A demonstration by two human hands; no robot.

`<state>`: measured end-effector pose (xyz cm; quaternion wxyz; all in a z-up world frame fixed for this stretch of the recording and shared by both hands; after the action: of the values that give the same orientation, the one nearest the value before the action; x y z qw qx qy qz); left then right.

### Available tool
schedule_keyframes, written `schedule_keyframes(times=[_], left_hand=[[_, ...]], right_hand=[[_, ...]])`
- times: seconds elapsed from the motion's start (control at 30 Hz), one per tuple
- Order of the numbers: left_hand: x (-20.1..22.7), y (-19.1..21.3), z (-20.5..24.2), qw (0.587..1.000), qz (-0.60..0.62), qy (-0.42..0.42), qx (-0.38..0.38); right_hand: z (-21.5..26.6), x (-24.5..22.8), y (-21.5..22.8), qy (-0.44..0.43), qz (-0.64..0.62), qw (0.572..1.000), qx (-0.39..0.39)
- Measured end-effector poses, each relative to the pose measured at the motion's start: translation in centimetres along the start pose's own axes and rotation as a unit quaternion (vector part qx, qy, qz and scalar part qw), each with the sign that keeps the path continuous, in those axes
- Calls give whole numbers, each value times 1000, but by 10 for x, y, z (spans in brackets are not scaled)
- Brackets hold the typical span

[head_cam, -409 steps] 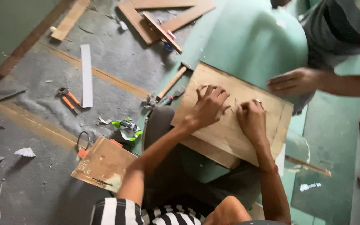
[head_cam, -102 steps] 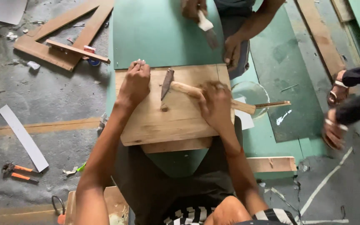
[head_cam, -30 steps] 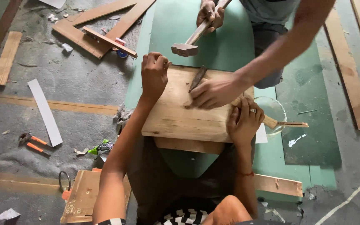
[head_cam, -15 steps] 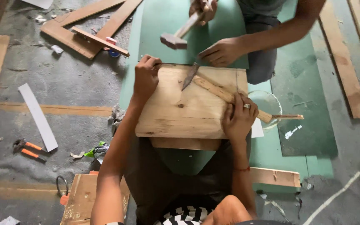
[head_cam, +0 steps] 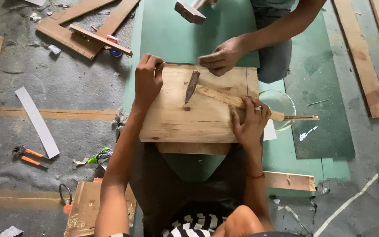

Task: Hammering nails and aligning boards to assemble a wooden structure.

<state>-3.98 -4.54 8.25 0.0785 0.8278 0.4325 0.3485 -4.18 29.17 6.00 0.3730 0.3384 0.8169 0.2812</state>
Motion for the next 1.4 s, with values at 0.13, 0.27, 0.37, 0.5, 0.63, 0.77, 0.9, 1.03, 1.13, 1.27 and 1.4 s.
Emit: schedule_keyframes(times=[0.13,0.27,0.37,0.5,0.63,0.77,0.9,1.03,1.13,1.27,1.4], left_hand=[[0,0,0,1000,-8,-9,3],[-2,-2,1,1000,-9,-7,0],[-5,-4,2,1000,-4,0,-1],[-4,-2,2,1000,12,5,1],[-2,-2,1,1000,3,3,-8],[-2,-3,1,1000,2,0,-12],[-7,-7,3,1000,0,16,-20],[-7,-8,4,1000,-1,1,-20],[-8,-7,4,1000,-7,5,-20],[-7,-6,3,1000,-3,12,-19],[-3,-4,2,1000,-10,6,-14]], right_hand=[[4,10,-7,6,5,1000,9],[6,11,-8,5,13,1000,18],[5,9,-8,8,20,999,23],[5,8,-8,15,38,999,28],[3,1,-3,7,23,999,27],[4,-2,-2,6,14,999,30],[3,-2,-2,7,24,999,31],[4,-2,-3,16,28,999,36],[4,-3,-2,20,29,998,42],[6,1,-5,24,40,998,50],[6,-3,-2,20,32,998,48]])
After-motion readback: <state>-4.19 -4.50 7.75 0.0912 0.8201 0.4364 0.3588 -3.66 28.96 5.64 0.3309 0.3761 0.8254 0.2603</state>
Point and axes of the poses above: each hand's wrist, its own z-axis away from the middle knuckle, its own y-axis out of the back of the hand, x = y × z, the point moved 9 cm from there along -z, towards the middle knuckle, and after that the axes turned 7 degrees about -y, right-handed, at the moved point
